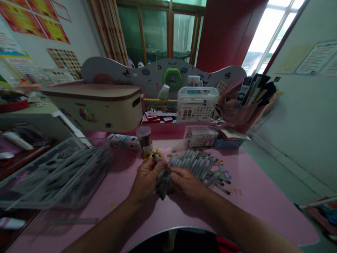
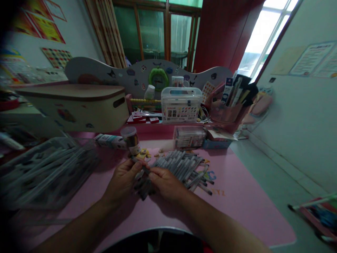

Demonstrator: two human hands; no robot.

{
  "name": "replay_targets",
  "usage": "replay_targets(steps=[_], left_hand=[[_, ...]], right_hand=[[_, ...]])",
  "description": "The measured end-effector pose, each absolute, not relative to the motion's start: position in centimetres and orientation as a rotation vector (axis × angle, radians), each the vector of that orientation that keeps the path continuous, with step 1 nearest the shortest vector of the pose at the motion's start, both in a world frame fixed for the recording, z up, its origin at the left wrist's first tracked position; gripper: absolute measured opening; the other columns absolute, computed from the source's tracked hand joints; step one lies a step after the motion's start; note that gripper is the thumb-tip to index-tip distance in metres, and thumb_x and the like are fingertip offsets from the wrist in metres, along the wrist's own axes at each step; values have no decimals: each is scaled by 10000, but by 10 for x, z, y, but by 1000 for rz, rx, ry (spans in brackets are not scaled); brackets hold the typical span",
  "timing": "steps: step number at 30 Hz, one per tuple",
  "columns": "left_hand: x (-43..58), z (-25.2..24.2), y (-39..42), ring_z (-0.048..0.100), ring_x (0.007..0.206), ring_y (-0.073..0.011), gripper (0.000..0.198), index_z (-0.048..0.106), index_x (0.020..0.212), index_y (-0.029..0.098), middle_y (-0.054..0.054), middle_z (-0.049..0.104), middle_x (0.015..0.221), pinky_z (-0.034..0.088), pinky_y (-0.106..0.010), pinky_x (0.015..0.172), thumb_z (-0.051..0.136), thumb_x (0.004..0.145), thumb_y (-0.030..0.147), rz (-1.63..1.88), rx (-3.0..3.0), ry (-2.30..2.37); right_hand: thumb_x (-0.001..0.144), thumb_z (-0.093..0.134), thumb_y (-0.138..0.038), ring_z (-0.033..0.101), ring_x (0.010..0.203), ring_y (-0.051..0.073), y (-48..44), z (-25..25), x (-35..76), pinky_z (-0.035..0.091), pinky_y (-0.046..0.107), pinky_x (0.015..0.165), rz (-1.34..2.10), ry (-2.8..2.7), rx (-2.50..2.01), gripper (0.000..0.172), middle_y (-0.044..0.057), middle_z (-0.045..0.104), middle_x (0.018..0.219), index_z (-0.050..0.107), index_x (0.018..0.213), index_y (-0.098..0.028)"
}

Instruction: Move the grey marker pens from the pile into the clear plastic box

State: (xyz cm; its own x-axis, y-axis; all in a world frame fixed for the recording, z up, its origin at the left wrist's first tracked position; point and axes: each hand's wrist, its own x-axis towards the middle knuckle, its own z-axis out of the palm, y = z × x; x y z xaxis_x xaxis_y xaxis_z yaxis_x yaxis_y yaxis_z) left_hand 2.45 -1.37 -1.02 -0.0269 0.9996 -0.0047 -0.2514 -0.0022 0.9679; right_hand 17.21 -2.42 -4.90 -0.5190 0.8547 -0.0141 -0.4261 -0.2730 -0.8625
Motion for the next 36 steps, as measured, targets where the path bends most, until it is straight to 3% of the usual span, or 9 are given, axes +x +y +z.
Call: replay_targets(steps=[4, 8, 12, 17, 20, 24, 27, 31, 36], left_hand=[[22, -12, -9, 596, 613, -112, 324, 680, 758, 173, -2, 661, 701, 479, -203, 566, 787, 733, 477, 1329, 950, 1041], [19, -19, -3, 480, 460, -78, 326, 629, 871, 200, 43, 592, 641, 364, -178, 432, 720, 800, 505, 1206, 852, 988], [16, -24, 0, 408, 421, -58, 390, 650, 962, 188, 62, 542, 599, 303, -169, 412, 741, 778, 519, 1091, 896, 917], [15, -28, -2, 368, 402, -58, 479, 709, 853, 115, 41, 505, 495, 232, -184, 407, 791, 694, 560, 680, 1028, 855], [13, -31, -3, 388, 405, -59, 504, 724, 821, 102, 27, 516, 482, 251, -182, 413, 784, 688, 584, 554, 1087, 822], [11, -31, 0, 423, 385, -61, 454, 711, 925, 130, 21, 565, 508, 284, -166, 383, 800, 713, 522, 597, 955, 783], [12, -27, -1, 565, 467, -96, 376, 692, 1067, 175, -15, 664, 630, 413, -175, 444, 796, 753, 351, 732, 774, 735], [17, -19, -9, 671, 655, -114, 421, 713, 1056, 182, -52, 740, 837, 522, -204, 629, 829, 657, 113, 949, 691, 785], [22, -23, -14, 678, 688, -145, 296, 738, 1002, 179, -51, 744, 833, 534, -243, 625, 812, 735, 285, 1153, 729, 934]], right_hand=[[837, 700, -529, 541, 602, 129, -20, -48, 178, 391, 233, 579, 1749, -1146, -807, 381, -25, 601, 707, 662, 1057, -220], [856, 664, -510, 476, 618, 129, -11, -43, 191, 365, 234, 575, 1432, -1375, -965, 310, -31, 528, 679, 652, 873, -200], [900, 608, -475, 480, 675, 143, -8, -39, 195, 379, 253, 626, 1226, -1486, -1021, 297, -15, 528, 713, 623, 805, -194], [902, 551, -610, 351, 516, 113, -7, -40, 197, 280, 233, 484, 1325, -1429, -1045, 461, -41, 428, 572, 566, 688, -203], [863, 564, -672, 302, 465, 96, -5, -40, 199, 214, 227, 433, 1413, -1465, -1070, 559, -45, 382, 501, 537, 572, -196], [756, 681, -664, 257, 405, 72, -5, -37, 197, 160, 213, 384, 1597, -1260, -1050, 525, -73, 360, 463, 499, 571, -209], [709, 716, -622, 228, 367, 52, -4, -34, 196, 149, 201, 358, 1679, -1021, -1028, 503, -98, 340, 445, 446, 579, -219], [679, 735, -589, 210, 363, 31, -1, -31, 199, 146, 172, 356, 1663, -817, -1032, 490, -114, 342, 448, 429, 604, -213], [701, 721, -585, 229, 374, 32, 0, -33, 199, 154, 164, 353, 1637, -810, -1061, 478, -110, 365, 464, 434, 624, -211]])
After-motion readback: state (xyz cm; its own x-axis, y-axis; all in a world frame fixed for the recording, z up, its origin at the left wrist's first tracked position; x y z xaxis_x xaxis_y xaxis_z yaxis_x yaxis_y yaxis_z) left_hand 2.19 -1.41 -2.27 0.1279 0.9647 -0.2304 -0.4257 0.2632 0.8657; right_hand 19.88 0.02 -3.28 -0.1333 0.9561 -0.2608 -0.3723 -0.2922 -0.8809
